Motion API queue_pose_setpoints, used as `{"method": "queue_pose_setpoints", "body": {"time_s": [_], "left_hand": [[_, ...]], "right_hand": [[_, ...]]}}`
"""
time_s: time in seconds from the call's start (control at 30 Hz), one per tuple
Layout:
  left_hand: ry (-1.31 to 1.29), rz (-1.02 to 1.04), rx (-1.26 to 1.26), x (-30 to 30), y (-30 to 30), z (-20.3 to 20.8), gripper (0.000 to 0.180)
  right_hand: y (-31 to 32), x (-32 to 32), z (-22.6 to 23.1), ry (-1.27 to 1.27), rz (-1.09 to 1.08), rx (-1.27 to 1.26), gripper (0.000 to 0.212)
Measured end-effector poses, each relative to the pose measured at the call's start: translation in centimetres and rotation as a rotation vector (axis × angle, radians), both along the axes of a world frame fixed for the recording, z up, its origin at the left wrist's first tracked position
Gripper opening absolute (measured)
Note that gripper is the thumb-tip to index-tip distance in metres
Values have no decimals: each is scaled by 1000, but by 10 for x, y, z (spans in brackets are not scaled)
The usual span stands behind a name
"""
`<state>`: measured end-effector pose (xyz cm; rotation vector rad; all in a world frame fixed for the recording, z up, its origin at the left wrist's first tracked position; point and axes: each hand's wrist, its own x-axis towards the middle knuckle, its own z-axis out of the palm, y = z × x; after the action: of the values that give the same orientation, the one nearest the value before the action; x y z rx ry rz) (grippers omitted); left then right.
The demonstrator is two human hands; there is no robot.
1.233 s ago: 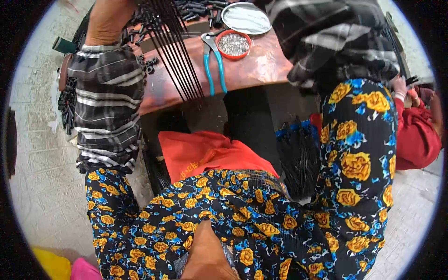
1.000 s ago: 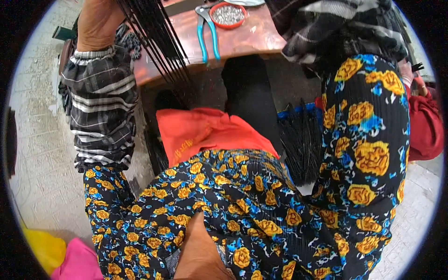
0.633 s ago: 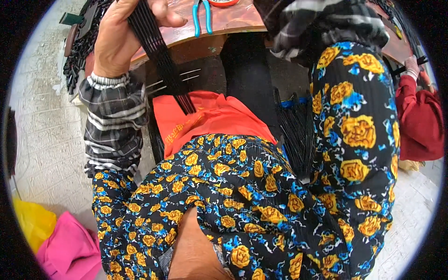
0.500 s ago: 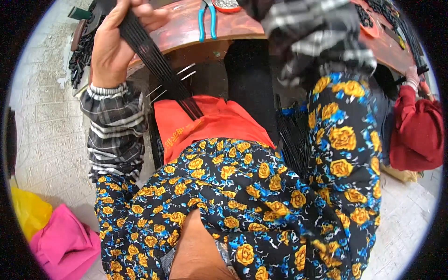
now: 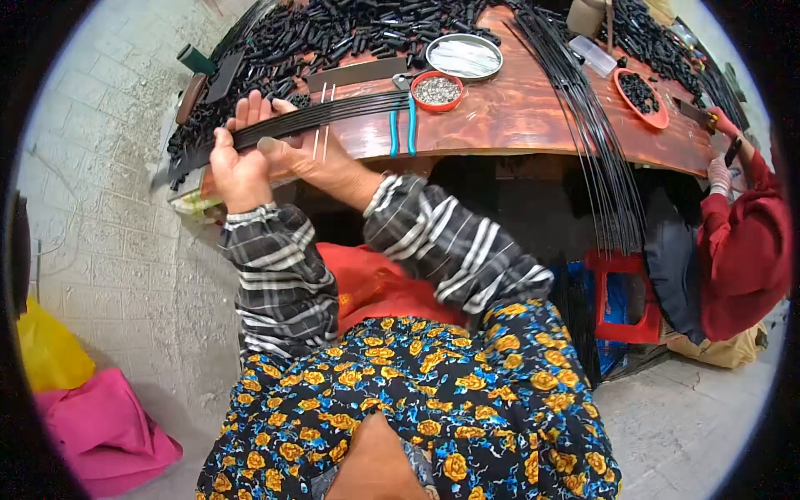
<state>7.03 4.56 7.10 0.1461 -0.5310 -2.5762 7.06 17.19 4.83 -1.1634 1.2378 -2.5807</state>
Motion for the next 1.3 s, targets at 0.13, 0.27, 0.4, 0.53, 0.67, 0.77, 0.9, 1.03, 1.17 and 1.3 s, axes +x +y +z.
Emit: {"method": "queue_pose_setpoints", "body": {"time_s": [0.13, 0.27, 0.4, 0.53, 0.67, 0.77, 0.9, 1.03, 1.17, 1.3], "left_hand": [[-28, -50, -9, -1, 23, -19, 34], [-105, -137, -195, 25, 55, -25, 35], [-10, -326, -665, 73, 93, -20, 43], [126, -953, -1014, 126, 88, 20, 53], [470, -1364, -351, 145, 106, 64, 61], [702, -1541, -63, 166, 144, 100, 72], [917, -1346, -230, 163, 134, 94, 76], [1024, -1249, -278, 142, 87, 84, 76], [1108, -1248, -246, 135, 43, 61, 77], [239, -393, -432, 117, -2, 35, 64]], "right_hand": [[-7, 4, -15, -431, -205, -85, 41], [21, 8, -4, -570, -231, -95, 15], [73, -12, 12, -234, -423, 188, 20], [150, -14, 68, 172, -623, 610, 23], [170, -6, 104, 136, -421, 689, 21], [173, 0, 119, 182, -309, 850, 21], [153, -1, 90, 172, -196, 938, 15], [145, 5, 67, 103, -60, 998, 12], [145, -6, 36, 227, 46, 1204, 18], [104, -19, 37, 341, 384, 961, 19]]}}
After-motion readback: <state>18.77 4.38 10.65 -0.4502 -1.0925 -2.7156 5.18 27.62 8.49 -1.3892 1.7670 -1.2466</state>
